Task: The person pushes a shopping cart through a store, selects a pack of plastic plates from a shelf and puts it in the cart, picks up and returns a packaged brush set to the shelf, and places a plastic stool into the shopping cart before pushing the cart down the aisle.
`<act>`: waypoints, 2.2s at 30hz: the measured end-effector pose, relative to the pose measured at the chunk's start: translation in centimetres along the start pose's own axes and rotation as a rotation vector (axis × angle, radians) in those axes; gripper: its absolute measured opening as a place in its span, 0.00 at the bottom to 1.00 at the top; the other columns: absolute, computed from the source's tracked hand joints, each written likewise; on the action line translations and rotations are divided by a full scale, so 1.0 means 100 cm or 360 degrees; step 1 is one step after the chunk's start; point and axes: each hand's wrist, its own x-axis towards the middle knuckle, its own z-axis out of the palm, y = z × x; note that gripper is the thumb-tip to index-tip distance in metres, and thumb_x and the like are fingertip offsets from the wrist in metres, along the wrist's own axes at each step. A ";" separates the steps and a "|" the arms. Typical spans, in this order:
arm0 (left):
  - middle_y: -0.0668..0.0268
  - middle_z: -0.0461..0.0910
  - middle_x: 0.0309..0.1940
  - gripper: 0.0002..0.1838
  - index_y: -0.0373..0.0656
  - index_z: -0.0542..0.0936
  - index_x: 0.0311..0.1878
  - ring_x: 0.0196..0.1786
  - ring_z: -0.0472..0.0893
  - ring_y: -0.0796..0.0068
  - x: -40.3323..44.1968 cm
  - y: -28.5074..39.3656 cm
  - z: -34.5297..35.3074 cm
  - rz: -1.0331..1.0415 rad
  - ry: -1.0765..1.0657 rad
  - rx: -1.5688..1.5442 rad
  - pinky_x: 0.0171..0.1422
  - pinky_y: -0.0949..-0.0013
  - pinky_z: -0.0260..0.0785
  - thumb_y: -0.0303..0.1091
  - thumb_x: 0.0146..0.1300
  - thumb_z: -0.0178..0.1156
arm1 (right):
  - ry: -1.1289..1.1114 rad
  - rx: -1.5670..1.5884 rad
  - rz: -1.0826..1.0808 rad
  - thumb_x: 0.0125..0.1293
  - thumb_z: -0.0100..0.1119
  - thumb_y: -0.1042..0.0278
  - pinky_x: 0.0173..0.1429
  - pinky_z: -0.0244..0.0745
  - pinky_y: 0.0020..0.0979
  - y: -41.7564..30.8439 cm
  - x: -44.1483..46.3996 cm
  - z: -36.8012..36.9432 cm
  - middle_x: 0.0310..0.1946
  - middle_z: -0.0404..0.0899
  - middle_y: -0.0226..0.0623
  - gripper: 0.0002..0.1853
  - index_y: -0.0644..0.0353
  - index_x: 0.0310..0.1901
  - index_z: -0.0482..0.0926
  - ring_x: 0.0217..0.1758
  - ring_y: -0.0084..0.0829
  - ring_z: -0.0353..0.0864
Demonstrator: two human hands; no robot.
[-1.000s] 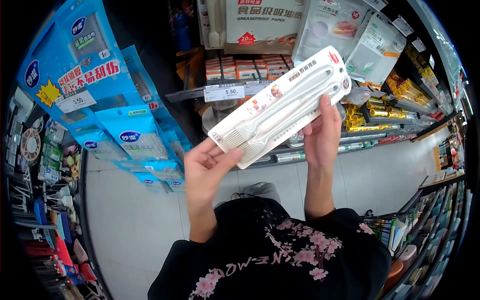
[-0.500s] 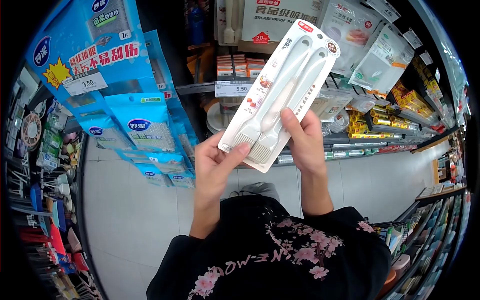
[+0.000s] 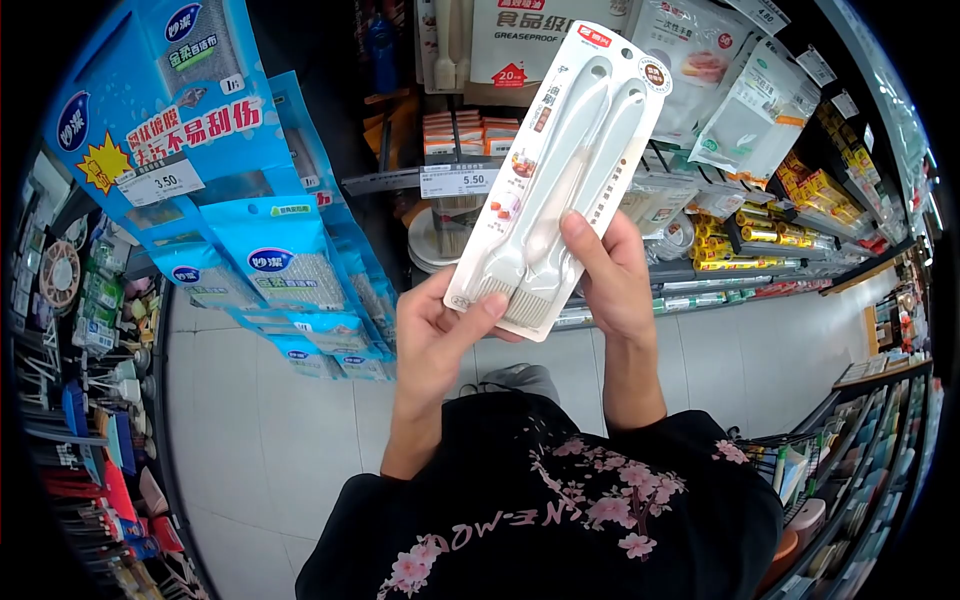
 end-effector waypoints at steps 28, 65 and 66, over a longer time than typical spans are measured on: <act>0.52 0.86 0.41 0.17 0.25 0.78 0.53 0.41 0.87 0.66 -0.013 0.007 0.011 0.0086 -0.0124 0.0272 0.44 0.70 0.83 0.21 0.62 0.66 | -0.0027 0.0011 0.0050 0.78 0.50 0.55 0.42 0.78 0.22 -0.018 -0.006 0.014 0.40 0.84 0.36 0.21 0.68 0.51 0.78 0.39 0.19 0.82; 0.48 0.85 0.41 0.14 0.23 0.75 0.55 0.43 0.87 0.63 -0.019 -0.011 -0.006 -0.0191 -0.0391 0.0209 0.47 0.66 0.82 0.24 0.72 0.55 | -0.0139 -0.0196 0.0082 0.78 0.49 0.57 0.48 0.76 0.24 0.004 -0.025 -0.017 0.44 0.83 0.33 0.20 0.68 0.55 0.76 0.45 0.18 0.80; 0.48 0.85 0.41 0.14 0.23 0.75 0.55 0.43 0.87 0.62 -0.019 -0.011 -0.006 -0.0186 -0.0392 0.0206 0.47 0.66 0.83 0.24 0.72 0.55 | -0.0137 -0.0196 0.0083 0.78 0.49 0.57 0.48 0.76 0.24 0.005 -0.025 -0.018 0.44 0.83 0.33 0.20 0.68 0.55 0.76 0.45 0.18 0.80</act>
